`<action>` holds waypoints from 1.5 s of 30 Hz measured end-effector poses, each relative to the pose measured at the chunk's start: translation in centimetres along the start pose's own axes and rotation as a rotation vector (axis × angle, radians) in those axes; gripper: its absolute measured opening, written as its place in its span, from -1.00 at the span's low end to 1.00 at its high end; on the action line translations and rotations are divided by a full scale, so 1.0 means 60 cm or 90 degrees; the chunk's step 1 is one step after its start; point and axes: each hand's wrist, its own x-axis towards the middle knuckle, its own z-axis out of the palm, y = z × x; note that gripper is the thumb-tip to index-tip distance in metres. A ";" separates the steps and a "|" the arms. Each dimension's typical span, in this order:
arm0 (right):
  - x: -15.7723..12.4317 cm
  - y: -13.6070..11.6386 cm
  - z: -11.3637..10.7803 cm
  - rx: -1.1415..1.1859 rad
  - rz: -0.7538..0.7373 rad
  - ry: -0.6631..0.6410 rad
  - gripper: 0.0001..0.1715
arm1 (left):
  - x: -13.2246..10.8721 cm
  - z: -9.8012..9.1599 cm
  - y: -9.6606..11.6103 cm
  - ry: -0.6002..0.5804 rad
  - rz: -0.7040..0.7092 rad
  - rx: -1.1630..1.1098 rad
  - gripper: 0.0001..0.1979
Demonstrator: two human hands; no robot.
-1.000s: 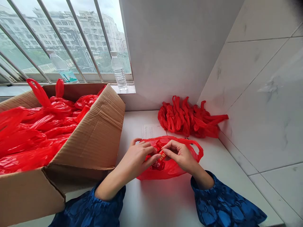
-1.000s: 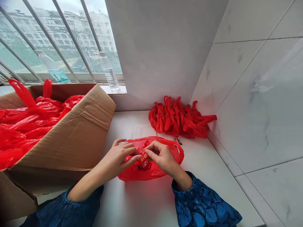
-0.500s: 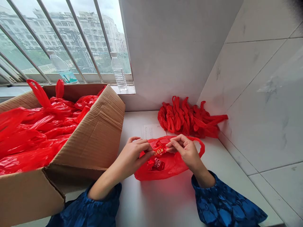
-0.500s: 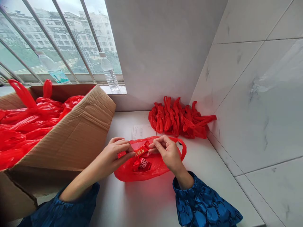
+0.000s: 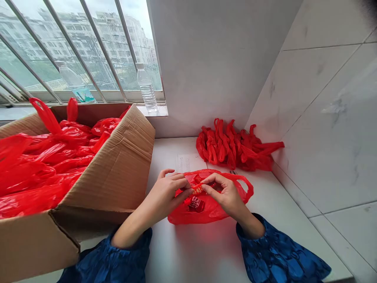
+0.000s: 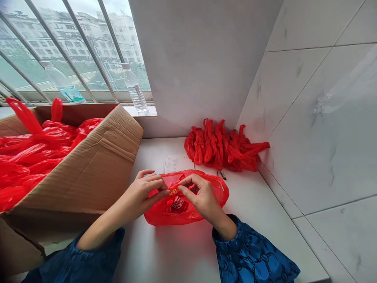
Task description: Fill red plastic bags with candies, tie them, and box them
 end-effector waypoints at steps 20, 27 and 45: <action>-0.001 0.003 0.020 0.250 0.022 0.108 -0.68 | 0.005 0.000 0.008 0.030 -0.009 -0.105 -0.68; -0.003 0.002 0.025 0.282 0.041 0.103 -0.72 | 0.004 -0.005 0.007 0.040 -0.020 -0.126 -0.71; -0.004 0.003 0.015 0.174 0.084 0.046 -0.66 | 0.011 -0.005 0.003 0.013 -0.032 -0.195 -0.62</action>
